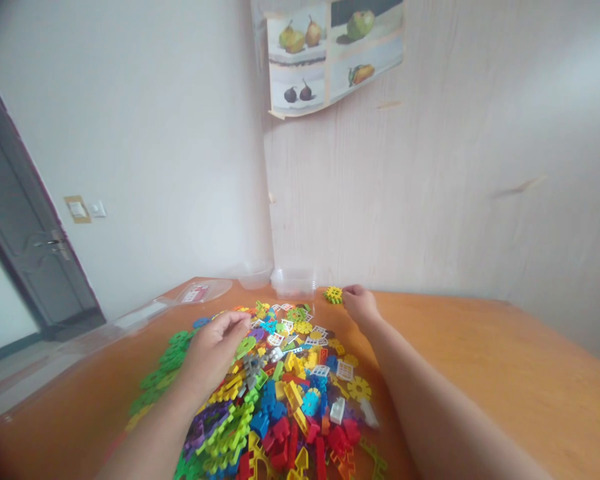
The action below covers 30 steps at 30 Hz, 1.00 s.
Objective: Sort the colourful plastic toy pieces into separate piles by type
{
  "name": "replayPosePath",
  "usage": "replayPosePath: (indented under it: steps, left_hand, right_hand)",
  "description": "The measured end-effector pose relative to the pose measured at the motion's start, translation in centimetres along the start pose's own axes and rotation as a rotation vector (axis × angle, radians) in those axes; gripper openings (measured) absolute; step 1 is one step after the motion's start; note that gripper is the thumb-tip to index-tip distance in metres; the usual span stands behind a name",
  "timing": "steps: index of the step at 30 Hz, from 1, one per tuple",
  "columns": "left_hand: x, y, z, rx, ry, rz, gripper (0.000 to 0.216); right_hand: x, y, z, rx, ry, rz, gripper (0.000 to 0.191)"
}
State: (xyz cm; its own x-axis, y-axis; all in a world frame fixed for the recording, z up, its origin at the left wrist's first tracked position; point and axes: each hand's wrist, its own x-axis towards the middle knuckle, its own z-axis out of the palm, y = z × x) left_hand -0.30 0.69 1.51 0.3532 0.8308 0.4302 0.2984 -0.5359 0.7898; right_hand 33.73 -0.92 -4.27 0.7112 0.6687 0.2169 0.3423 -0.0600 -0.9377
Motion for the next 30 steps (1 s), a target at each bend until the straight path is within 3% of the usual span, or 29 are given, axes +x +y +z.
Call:
replayPosePath:
  steps: [7,11,16,20,25,30]
  left_hand:
    - [0.1,0.1,-0.1,0.007,0.034,0.001,0.034]
    - [0.1,0.1,0.0,0.015,0.032,-0.005,0.033]
    - [0.1,0.0,0.1,0.016,0.031,0.003,0.031]
    - [0.1,-0.1,0.1,0.012,0.025,0.006,0.032]
    - [0.1,0.0,0.0,0.013,0.021,0.002,0.032]
    - [0.1,0.2,-0.1,0.015,0.023,0.004,0.033]
  right_hand:
    - [-3.3,-2.2,4.3,-0.181,-0.357,-0.391,0.048]
    - [-4.6,-2.3,5.7,-0.505,-0.538,-0.557,0.062]
    - [-5.1,-2.7,5.5,-0.669,-0.539,-0.592,0.066]
    - [-5.2,-3.3,4.9,-0.624,-0.541,-0.61,0.048]
    - [-5.0,-3.9,4.6,-0.326,-0.438,-0.403,0.015]
    - [-4.8,-4.3,4.0,-0.14,-0.415,-0.248,0.021]
